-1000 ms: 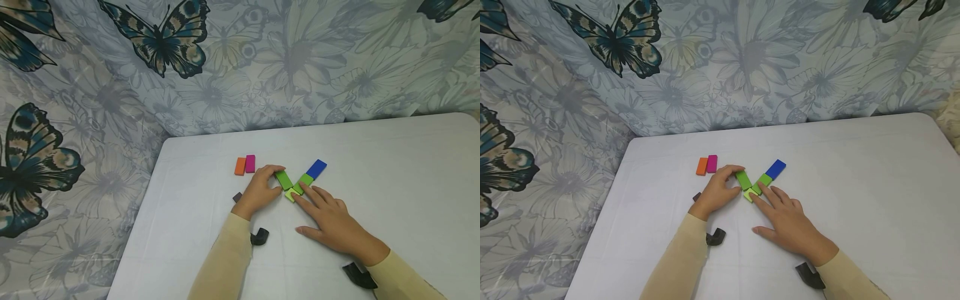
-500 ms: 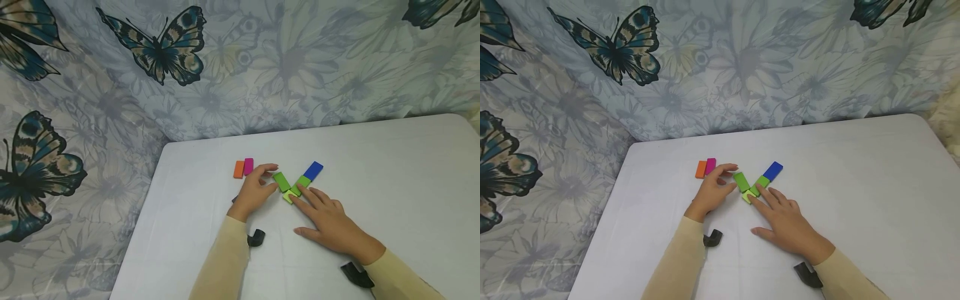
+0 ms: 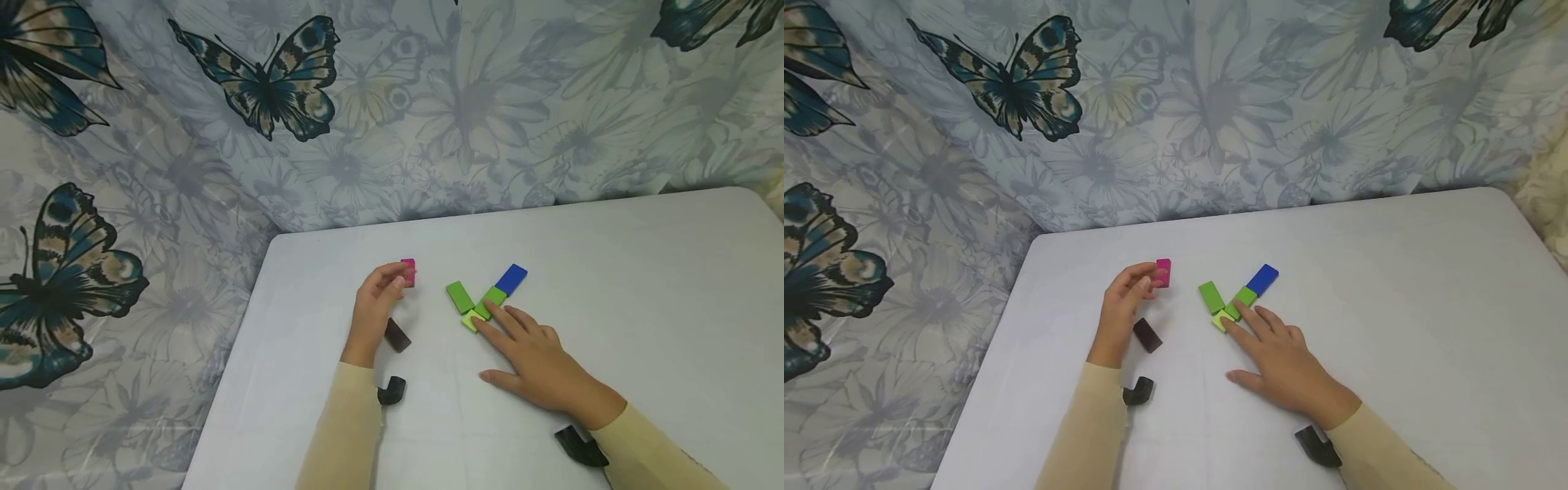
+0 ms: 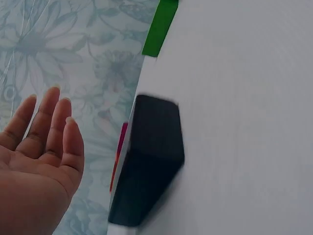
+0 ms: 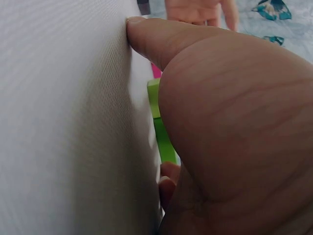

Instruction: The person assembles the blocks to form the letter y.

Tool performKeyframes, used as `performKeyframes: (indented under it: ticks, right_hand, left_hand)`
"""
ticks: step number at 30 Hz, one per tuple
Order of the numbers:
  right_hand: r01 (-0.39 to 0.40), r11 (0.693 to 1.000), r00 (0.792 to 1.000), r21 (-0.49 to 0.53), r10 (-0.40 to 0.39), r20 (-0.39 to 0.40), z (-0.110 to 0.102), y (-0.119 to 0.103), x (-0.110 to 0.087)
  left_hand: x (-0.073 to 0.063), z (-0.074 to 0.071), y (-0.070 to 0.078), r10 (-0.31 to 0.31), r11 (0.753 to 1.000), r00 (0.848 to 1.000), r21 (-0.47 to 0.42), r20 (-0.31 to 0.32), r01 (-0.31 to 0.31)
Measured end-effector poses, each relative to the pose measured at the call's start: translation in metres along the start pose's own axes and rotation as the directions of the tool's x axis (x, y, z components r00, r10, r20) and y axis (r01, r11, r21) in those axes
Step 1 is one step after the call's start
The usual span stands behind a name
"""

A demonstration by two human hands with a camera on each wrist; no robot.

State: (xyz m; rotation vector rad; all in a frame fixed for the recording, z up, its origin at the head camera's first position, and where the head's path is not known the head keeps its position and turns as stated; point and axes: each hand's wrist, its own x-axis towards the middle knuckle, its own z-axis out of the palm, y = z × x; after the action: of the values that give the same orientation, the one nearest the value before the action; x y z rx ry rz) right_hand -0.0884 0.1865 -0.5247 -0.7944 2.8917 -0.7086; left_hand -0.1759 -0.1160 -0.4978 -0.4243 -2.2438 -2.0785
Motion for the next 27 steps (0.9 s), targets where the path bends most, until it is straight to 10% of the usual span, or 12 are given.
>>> performKeyframes:
  ticks: [17,27]
  right_hand:
    - [0.009,1.000,1.000,0.012,-0.009,0.002,0.003,0.002,0.001]
    - [0.007,1.000,1.000,0.006,-0.007,-0.003,-0.001,0.002,0.001]
  left_hand:
    - [-0.032,-0.047,-0.014,-0.091,0.984,0.995,-0.160,-0.037,0.084]
    - [-0.035,-0.050,-0.025,-0.137,0.988,0.989,-0.060,0.053,0.140]
